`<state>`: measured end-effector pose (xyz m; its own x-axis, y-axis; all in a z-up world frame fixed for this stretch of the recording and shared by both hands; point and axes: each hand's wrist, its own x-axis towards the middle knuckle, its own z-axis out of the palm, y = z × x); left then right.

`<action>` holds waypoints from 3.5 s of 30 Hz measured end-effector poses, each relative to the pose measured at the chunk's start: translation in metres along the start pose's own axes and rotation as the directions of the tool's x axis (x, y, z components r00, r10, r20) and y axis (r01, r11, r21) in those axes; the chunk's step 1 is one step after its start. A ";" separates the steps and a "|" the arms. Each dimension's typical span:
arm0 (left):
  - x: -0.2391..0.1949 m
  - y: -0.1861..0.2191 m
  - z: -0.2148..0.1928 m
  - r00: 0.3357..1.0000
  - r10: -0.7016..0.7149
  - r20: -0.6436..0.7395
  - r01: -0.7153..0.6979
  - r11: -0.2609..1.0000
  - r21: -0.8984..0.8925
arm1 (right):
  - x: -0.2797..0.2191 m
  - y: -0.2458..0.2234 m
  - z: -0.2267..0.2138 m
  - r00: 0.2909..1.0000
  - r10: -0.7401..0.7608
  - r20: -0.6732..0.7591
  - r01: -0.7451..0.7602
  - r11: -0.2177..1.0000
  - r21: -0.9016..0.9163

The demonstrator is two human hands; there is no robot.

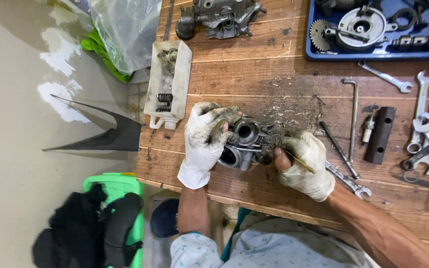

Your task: Scraping carbon deposits from the combustion chamber of a motorcycle cylinder head using a metal pick.

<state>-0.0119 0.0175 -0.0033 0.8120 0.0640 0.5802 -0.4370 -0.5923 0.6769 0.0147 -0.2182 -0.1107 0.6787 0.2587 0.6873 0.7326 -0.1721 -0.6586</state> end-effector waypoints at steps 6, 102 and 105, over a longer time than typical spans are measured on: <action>-0.018 -0.018 -0.002 0.991 0.050 -0.123 -0.051 0.999 -0.005 | -0.014 0.016 0.013 0.990 0.141 0.019 -0.140 0.989 -0.056; -0.038 0.026 0.011 0.960 0.175 -0.221 -0.157 0.983 0.097 | 0.004 0.018 0.028 0.792 0.610 0.034 -0.610 0.792 -0.008; -0.036 0.031 0.011 0.967 0.137 -0.213 -0.125 0.990 0.068 | 0.010 0.013 0.027 0.780 0.625 0.039 -0.625 0.780 0.005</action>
<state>-0.0502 -0.0119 -0.0083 0.6434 0.1519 0.7503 -0.5077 -0.6489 0.5667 0.0292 -0.1923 -0.1209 0.9849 0.1315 0.1126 0.1469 -0.2913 -0.9453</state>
